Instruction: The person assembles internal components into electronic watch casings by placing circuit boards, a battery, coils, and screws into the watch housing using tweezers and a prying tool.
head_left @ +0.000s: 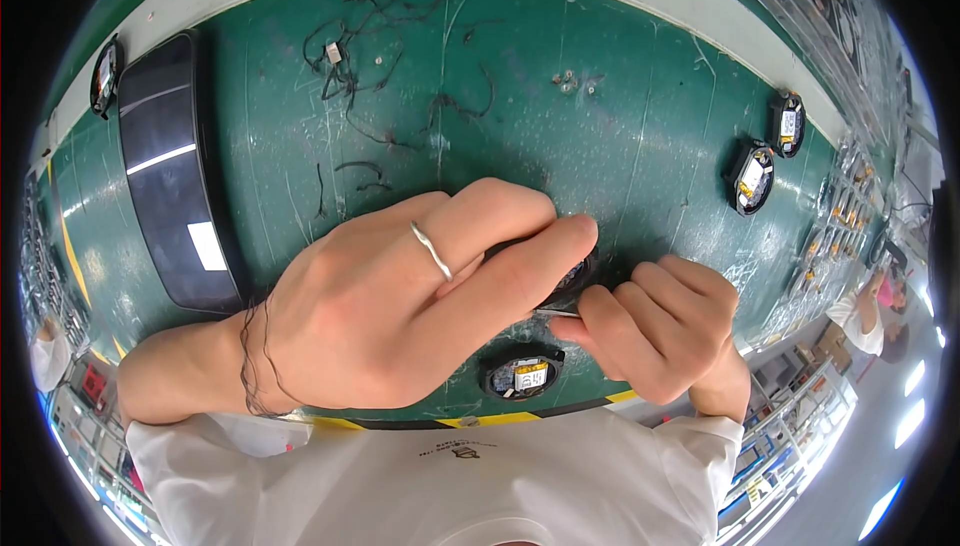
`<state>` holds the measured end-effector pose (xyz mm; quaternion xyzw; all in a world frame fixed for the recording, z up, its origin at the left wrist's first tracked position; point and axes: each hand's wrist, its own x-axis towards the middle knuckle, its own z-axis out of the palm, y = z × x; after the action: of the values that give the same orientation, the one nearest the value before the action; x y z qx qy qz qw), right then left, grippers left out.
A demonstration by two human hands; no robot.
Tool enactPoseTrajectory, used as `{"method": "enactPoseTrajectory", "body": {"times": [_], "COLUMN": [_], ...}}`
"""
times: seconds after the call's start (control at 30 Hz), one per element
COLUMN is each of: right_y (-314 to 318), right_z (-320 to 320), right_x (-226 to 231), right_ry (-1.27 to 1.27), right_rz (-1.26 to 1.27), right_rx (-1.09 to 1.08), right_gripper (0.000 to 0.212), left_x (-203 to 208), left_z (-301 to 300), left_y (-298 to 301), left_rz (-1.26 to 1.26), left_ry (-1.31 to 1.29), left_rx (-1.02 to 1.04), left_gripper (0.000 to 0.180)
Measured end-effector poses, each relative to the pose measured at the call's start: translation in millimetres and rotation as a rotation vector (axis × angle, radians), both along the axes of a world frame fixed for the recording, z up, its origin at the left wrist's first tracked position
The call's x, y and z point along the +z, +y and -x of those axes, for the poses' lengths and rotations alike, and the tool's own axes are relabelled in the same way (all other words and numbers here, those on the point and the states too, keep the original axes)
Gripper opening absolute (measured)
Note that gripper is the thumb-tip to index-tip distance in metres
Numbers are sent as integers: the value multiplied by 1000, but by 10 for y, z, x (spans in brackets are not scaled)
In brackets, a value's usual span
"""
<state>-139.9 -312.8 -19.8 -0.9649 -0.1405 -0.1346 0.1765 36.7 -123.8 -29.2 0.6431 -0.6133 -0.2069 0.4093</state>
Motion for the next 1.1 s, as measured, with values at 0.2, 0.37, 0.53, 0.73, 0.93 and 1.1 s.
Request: {"method": "enactPoseTrajectory", "body": {"times": [0.2,0.37,0.53,0.73,0.93,1.1], "right_y": [-18,3,-22,-23,-25,10], "right_z": [7,-30,-20,-9,-4,1], "right_x": [-6,26,-6,-9,-18,8], "right_ry": [12,13,4,11,2,18], "right_rz": [-56,-77,-116,-135,-141,-193], "right_rx": [8,15,13,19,17,39], "right_gripper": [30,31,32,32,32,33], "left_x": [20,18,-7,-9,-17,-31], "left_z": [-19,-10,-13,8,31,25], "left_y": [-11,35,-3,3,-9,-6], "left_rz": [-14,25,56,62,95,110], "left_ry": [-1,-40,-69,-81,-109,-127], "left_rx": [-38,-36,-43,-47,-27,-28], "left_gripper": [50,49,51,53,53,52]}}
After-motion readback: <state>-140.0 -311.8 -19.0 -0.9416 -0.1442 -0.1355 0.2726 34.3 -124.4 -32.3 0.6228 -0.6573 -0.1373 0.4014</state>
